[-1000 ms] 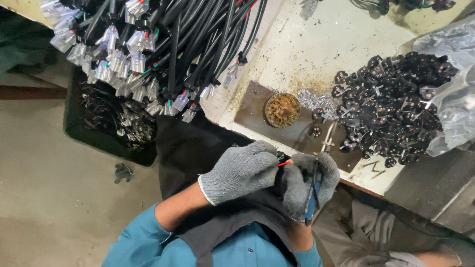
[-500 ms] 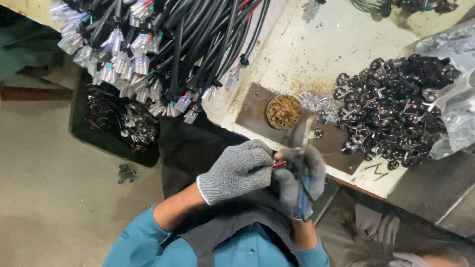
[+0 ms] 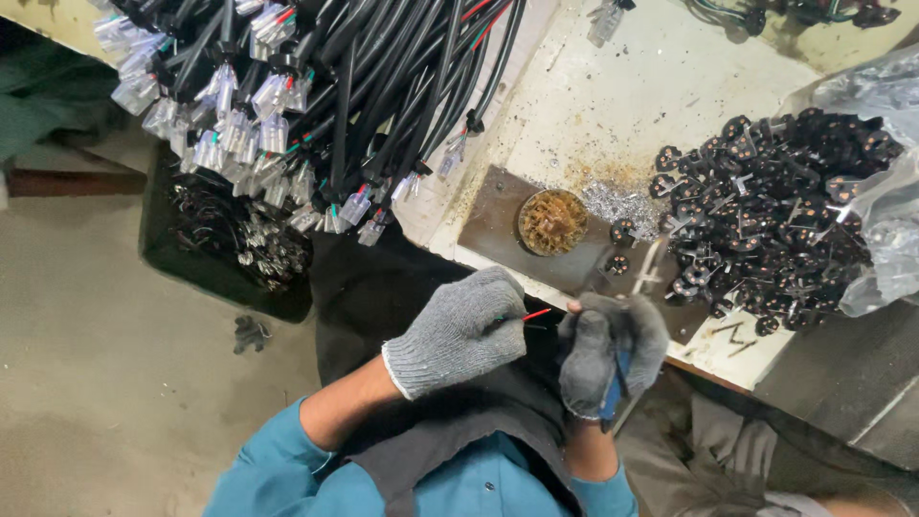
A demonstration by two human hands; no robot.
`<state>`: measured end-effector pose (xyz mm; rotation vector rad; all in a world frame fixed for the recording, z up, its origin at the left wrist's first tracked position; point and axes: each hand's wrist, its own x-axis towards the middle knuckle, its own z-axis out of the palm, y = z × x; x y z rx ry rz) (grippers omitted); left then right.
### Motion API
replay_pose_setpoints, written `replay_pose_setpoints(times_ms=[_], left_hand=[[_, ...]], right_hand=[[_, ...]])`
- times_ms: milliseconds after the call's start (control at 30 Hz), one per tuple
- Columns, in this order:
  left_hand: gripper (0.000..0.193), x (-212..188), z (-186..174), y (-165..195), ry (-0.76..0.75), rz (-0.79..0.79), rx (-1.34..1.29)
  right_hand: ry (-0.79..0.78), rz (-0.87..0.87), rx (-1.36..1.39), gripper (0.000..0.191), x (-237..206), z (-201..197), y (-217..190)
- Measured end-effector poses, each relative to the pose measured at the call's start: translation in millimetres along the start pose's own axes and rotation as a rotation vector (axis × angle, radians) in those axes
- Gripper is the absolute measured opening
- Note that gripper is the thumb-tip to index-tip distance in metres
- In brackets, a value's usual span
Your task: The person repeatedly strips the ends of multi-colored wires and crimps black plastic connectors onto them using pliers. Finished assemblies are placed into a green bin on the left side of the workbench.
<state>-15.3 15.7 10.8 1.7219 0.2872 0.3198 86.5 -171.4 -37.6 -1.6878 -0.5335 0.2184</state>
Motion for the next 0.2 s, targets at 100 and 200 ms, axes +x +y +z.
replay_pose_setpoints(times_ms=[100, 200], left_hand=[[0.019, 2.6, 0.9, -2.9, 0.018, -0.118, 0.075], [0.019, 3.2, -0.1, -7.9, 0.082, -0.134, 0.092]], right_hand=[[0.0, -0.003, -0.048, 0.044, 0.5, 0.1, 9.2], [-0.083, 0.039, 0.091, 0.049, -6.4, -6.3, 8.4]])
